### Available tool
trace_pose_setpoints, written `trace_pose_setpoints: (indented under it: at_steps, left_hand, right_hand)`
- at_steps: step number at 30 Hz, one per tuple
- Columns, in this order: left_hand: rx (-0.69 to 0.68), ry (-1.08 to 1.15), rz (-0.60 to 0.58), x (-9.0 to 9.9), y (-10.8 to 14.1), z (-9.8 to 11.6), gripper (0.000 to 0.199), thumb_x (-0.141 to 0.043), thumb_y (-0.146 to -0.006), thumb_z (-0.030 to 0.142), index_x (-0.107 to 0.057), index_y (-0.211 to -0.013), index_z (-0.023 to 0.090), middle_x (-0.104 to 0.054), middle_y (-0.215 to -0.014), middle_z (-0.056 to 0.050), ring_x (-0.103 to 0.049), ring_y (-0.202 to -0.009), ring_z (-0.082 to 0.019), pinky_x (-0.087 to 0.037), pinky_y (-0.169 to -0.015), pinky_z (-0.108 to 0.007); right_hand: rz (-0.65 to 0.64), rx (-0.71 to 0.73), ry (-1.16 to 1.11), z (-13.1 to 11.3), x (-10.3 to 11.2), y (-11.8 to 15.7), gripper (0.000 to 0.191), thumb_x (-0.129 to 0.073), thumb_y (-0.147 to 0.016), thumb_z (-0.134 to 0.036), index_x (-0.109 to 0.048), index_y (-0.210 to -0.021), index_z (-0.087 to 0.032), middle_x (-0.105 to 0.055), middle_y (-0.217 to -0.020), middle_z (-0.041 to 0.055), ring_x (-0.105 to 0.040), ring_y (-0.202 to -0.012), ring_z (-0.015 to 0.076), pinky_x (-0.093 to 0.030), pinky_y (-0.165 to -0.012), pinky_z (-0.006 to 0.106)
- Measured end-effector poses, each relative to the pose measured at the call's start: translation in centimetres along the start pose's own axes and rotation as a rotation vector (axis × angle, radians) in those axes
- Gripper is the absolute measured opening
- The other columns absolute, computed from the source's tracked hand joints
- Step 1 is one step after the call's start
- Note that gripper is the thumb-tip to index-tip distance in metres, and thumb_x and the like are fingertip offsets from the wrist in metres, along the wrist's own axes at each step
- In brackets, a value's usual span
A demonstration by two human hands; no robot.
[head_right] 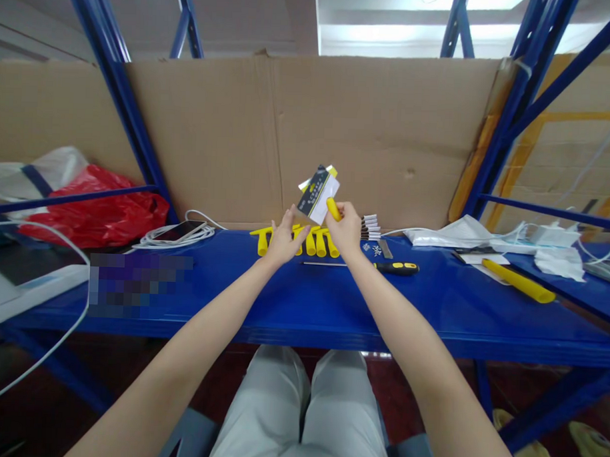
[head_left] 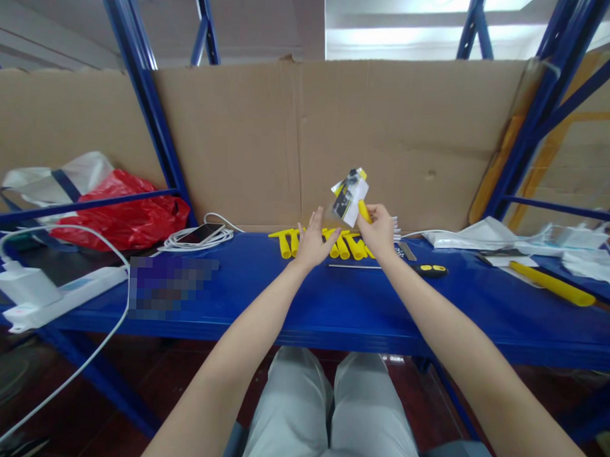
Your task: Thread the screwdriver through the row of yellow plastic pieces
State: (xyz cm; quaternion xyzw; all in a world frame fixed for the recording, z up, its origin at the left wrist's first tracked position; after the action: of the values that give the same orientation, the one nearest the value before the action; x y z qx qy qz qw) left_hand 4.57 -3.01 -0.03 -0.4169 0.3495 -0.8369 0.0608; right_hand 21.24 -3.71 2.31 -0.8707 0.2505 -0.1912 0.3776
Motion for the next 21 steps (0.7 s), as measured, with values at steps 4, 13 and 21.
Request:
trace_pose_setpoints:
  at_steps: [4,13,21]
  left_hand:
    - [-0.040,-0.006,-0.027,0.4,0.2,0.3,0.042,-0.045,-0.101,0.034,-0.057,-0.140,0.026,-0.056,-0.151,-0.009,-0.044,-0.145,-0.028,-0.012,-0.124,-0.060]
    - [-0.155,0.227,0.321,0.0,-0.1,0.2,0.015,-0.059,-0.093,0.034,-0.060,-0.097,0.020,-0.068,-0.102,-0.008,-0.063,-0.103,-0.021,-0.048,-0.096,-0.034]
    - [-0.039,0.319,0.162,-1.1,-0.5,-0.4,0.004,-0.061,-0.083,0.017,-0.061,-0.081,0.021,-0.072,-0.087,-0.005,-0.067,-0.090,-0.021,-0.052,-0.090,-0.036]
  right_hand:
    - [-0.148,-0.076,0.060,1.4,-1.1,2.1,0.016,-0.069,-0.078,-0.030,-0.054,-0.080,-0.024,-0.071,-0.088,0.0059,-0.069,-0.089,0.0235,-0.055,-0.085,0.037]
    - [-0.194,-0.220,0.087,3.0,-1.1,2.8,0.044,-0.072,-0.078,-0.035,-0.054,-0.115,-0.020,-0.072,-0.101,0.0092,-0.070,-0.085,0.0233,-0.057,-0.076,0.038]
    - [-0.239,-0.230,0.141,2.9,-1.5,3.1,0.058,-0.068,-0.077,-0.024,-0.049,-0.131,-0.016,-0.074,-0.097,0.0104,-0.072,-0.088,0.0264,-0.057,-0.081,0.040]
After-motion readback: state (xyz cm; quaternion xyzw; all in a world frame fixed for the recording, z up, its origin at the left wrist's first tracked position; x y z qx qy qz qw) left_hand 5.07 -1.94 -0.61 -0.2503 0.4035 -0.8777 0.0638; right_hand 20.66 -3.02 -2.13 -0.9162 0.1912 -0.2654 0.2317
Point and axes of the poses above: each hand's wrist, its own y-axis away from the middle knuckle, its own x-axis out of the back of the hand, z = x × y, the point moved 1 cm from there along -y, towards the middle knuckle
